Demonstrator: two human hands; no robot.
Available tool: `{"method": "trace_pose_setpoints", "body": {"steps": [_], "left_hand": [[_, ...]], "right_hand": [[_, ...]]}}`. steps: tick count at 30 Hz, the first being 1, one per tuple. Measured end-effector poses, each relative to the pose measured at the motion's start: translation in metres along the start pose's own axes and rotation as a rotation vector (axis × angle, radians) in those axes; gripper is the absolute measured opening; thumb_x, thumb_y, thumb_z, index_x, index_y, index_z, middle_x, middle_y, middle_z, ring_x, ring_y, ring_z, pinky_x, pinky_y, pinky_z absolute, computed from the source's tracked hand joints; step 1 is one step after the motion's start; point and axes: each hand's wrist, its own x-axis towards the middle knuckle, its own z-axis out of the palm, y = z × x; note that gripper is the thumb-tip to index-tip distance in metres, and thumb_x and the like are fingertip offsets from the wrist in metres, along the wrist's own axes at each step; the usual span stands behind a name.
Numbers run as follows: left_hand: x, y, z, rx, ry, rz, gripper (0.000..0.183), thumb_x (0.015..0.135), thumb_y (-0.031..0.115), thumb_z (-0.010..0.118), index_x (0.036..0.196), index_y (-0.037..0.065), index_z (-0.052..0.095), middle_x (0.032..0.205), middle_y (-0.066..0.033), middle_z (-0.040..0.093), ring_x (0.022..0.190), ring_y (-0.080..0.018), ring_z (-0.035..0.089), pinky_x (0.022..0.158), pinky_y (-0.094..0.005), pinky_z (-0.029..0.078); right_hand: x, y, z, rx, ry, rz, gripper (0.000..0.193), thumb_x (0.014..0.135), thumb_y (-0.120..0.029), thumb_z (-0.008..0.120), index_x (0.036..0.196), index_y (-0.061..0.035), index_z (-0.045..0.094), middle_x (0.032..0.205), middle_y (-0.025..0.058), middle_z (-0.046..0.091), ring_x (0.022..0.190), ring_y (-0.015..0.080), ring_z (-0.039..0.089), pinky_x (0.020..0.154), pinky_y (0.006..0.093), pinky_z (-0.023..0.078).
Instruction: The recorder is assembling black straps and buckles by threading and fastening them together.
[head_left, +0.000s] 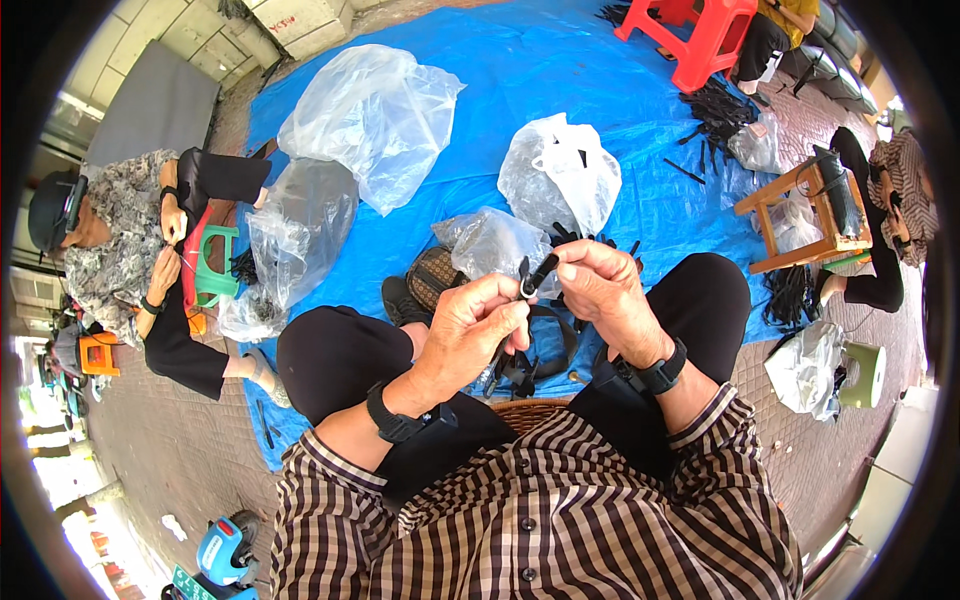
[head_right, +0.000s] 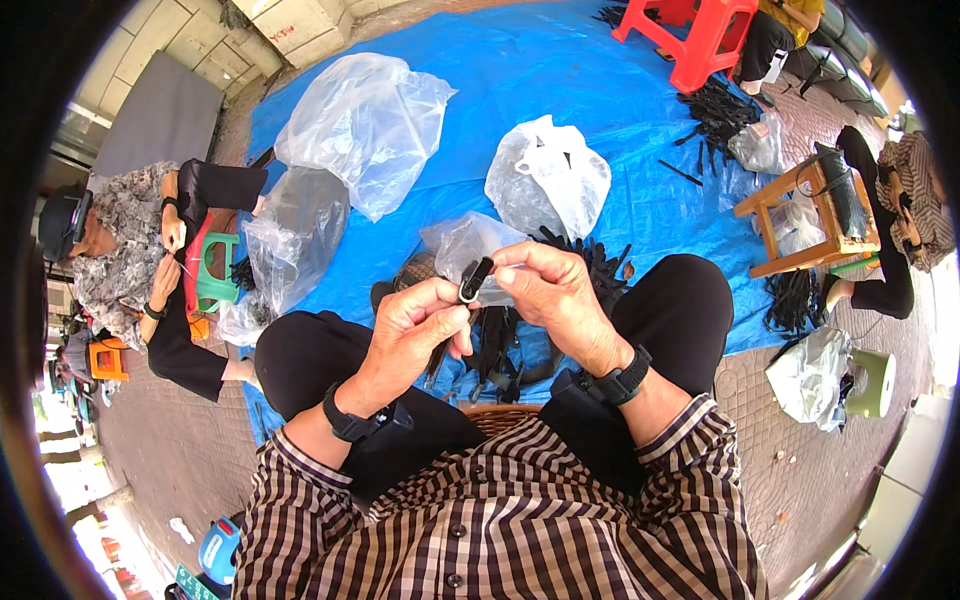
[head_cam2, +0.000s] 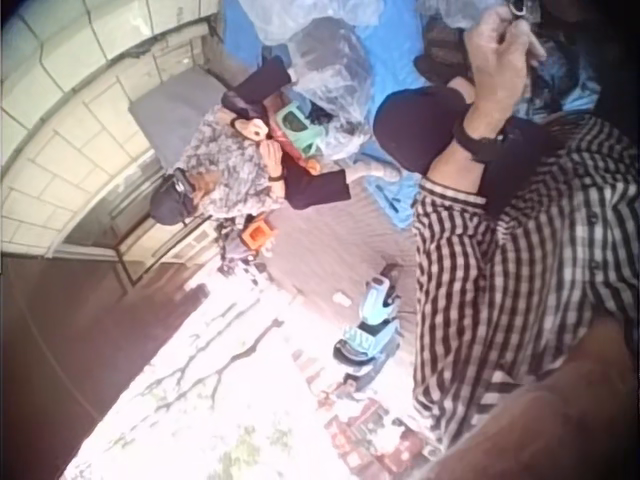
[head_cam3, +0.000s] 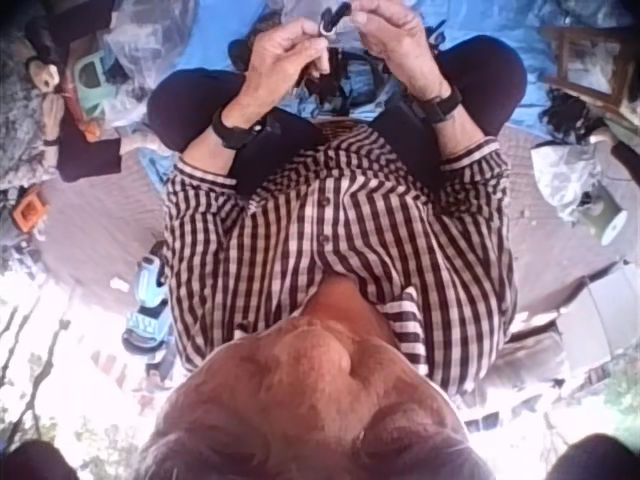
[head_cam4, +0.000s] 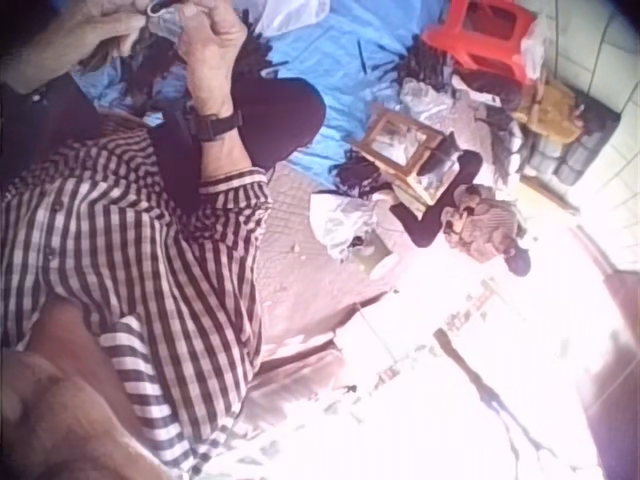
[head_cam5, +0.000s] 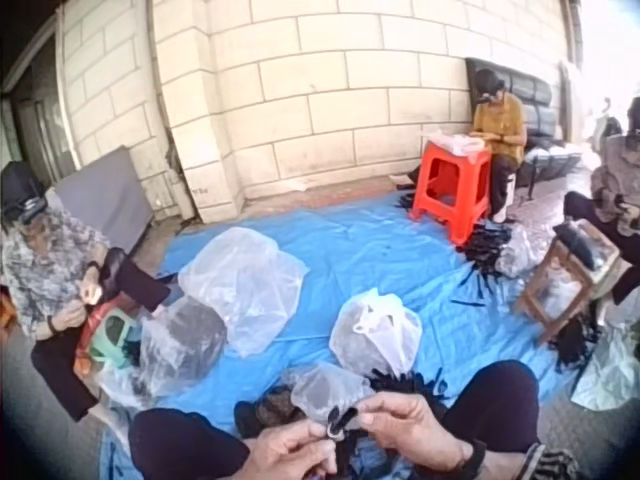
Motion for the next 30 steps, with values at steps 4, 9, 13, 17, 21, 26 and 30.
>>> {"method": "trace_pose_setpoints", "body": {"steps": [4, 9, 13, 17, 21, 26, 30], "left_hand": [[0.002, -0.007, 0.004, 0.068, 0.069, 0.033, 0.006, 0.088, 0.003, 0.051, 0.09, -0.001, 0.055, 0.069, -0.0048, 0.061, 0.061, -0.0072, 0.056, 0.055, -0.0208, 0.046], [0.002, -0.01, 0.009, 0.137, 0.075, 0.084, 0.004, 0.086, 0.002, 0.053, 0.085, -0.002, 0.054, 0.073, -0.0082, 0.065, 0.065, -0.009, 0.06, 0.059, -0.0223, 0.048], [0.005, -0.006, 0.007, 0.028, 0.04, 0.048, 0.003, 0.086, 0.001, 0.052, 0.085, -0.002, 0.054, 0.073, -0.0085, 0.065, 0.066, -0.0094, 0.061, 0.059, -0.0222, 0.048], [0.004, -0.006, 0.011, 0.135, 0.184, 0.11, 0.005, 0.087, 0.001, 0.05, 0.087, -0.002, 0.054, 0.071, -0.0083, 0.064, 0.064, -0.0095, 0.061, 0.055, -0.0215, 0.048], [0.003, -0.007, 0.01, 0.072, 0.211, 0.176, 0.006, 0.087, 0.002, 0.051, 0.088, -0.002, 0.054, 0.068, -0.0077, 0.064, 0.062, -0.0089, 0.06, 0.054, -0.0213, 0.048], [-0.001, -0.002, 0.012, 0.108, 0.213, 0.192, 0.005, 0.087, 0.002, 0.051, 0.086, -0.003, 0.052, 0.066, -0.0075, 0.063, 0.06, -0.0087, 0.06, 0.053, -0.0218, 0.047], [0.0, -0.002, 0.012, 0.161, 0.22, 0.201, 0.005, 0.086, 0.002, 0.052, 0.083, -0.002, 0.051, 0.065, -0.0078, 0.062, 0.059, -0.0085, 0.059, 0.052, -0.0218, 0.047]], "right_hand": [[-0.002, 0.004, 0.01, -0.064, 0.002, -0.026, 0.015, 0.086, -0.017, 0.062, 0.095, -0.0058, 0.063, 0.063, -0.007, 0.053, 0.049, -0.0005, 0.034, 0.043, 0.0168, 0.026], [-0.004, 0.002, 0.015, -0.146, 0.025, -0.131, 0.013, 0.085, -0.012, 0.063, 0.093, -0.0027, 0.064, 0.073, -0.0018, 0.061, 0.061, 0.0016, 0.046, 0.052, 0.0177, 0.037], [-0.007, -0.007, 0.021, -0.357, 0.077, -0.243, 0.012, 0.084, -0.009, 0.062, 0.092, -0.0013, 0.065, 0.077, 0.0026, 0.064, 0.07, 0.0058, 0.056, 0.06, 0.0203, 0.045], [-0.01, -0.003, 0.027, -0.613, 0.035, -0.499, 0.015, 0.082, -0.004, 0.062, 0.096, 0.0011, 0.064, 0.078, 0.0069, 0.065, 0.071, 0.0112, 0.062, 0.062, 0.0239, 0.049], [-0.014, -0.005, 0.038, -0.39, 0.025, -0.355, 0.009, 0.083, -0.004, 0.061, 0.09, 0.0014, 0.063, 0.072, 0.0067, 0.063, 0.063, 0.0107, 0.059, 0.057, 0.0227, 0.047], [-0.009, 0.0, 0.035, 0.225, -0.035, -0.02, 0.012, 0.087, -0.013, 0.058, 0.079, -0.0045, 0.055, 0.061, 0.0005, 0.055, 0.045, 0.0018, 0.033, 0.041, 0.0197, 0.024], [-0.006, 0.001, 0.033, 0.325, -0.024, 0.067, 0.01, 0.089, -0.014, 0.055, 0.082, -0.0081, 0.052, 0.051, -0.006, 0.031, 0.044, 0.0046, 0.027, 0.042, 0.0204, 0.023]]}}
